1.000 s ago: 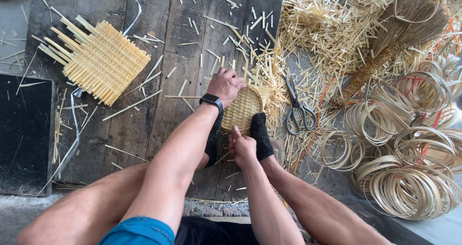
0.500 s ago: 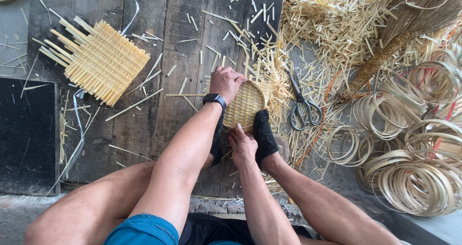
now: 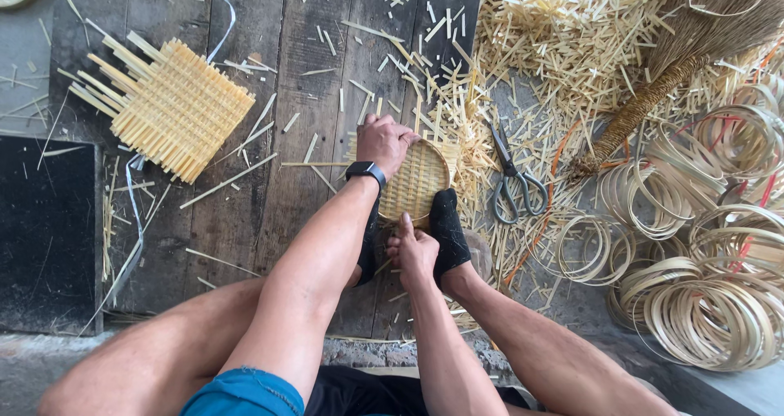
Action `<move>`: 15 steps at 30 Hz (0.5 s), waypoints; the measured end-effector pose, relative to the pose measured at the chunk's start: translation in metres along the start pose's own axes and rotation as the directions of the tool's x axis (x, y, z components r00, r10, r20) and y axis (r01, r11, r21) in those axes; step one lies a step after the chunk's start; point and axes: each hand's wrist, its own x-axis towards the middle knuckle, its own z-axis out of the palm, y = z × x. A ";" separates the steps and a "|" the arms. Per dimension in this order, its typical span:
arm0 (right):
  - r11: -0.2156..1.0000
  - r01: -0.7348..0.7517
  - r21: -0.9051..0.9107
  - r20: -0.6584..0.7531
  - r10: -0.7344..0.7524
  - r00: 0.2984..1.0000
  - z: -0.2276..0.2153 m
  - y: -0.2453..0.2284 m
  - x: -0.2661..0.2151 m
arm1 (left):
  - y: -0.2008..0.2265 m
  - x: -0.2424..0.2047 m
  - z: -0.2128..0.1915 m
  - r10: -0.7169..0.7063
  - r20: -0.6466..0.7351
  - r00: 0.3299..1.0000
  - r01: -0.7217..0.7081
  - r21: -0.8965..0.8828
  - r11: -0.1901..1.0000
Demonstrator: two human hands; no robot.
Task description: The person sits on the floor and weaves small bamboo bowls. They place a woven bamboo mat over a circular wooden mold, tuck the edges, and use shears to trim the excess bamboo strips flush with the mold's edge. The finished bowls are stacked nearby.
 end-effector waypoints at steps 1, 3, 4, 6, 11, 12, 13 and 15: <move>0.999 0.040 0.011 0.005 -0.040 0.999 0.004 -0.003 0.005 | 0.001 0.002 -0.002 -0.006 0.007 1.000 0.006 -0.001 1.000; 0.995 0.102 0.020 0.016 -0.102 0.995 0.012 0.001 0.019 | 0.000 -0.004 -0.004 -0.058 0.025 0.998 0.059 -0.015 0.998; 0.994 0.101 0.052 0.033 -0.103 0.994 0.015 0.002 0.027 | 0.001 -0.001 -0.004 -0.085 0.030 0.996 0.086 -0.027 0.996; 0.989 0.094 0.112 0.060 -0.101 0.993 0.012 0.007 0.035 | 0.001 0.002 -0.005 -0.097 0.030 0.995 0.098 -0.041 0.994; 0.985 0.162 0.053 0.150 -0.168 0.974 -0.008 0.005 0.030 | -0.004 0.005 -0.005 -0.030 0.030 0.999 0.031 -0.027 0.999; 0.986 0.152 0.065 0.149 -0.161 0.976 -0.008 0.004 0.029 | -0.007 0.004 -0.004 -0.046 0.057 0.997 0.048 -0.031 0.998; 0.968 0.247 -0.035 0.098 -0.243 0.965 -0.006 0.006 0.028 | -0.011 0.005 -0.001 -0.061 0.084 0.995 0.064 -0.035 0.997; 0.881 0.408 -0.240 0.016 -0.416 0.909 0.002 0.003 0.024 | -0.017 0.009 0.003 -0.070 0.108 0.992 0.075 -0.050 0.996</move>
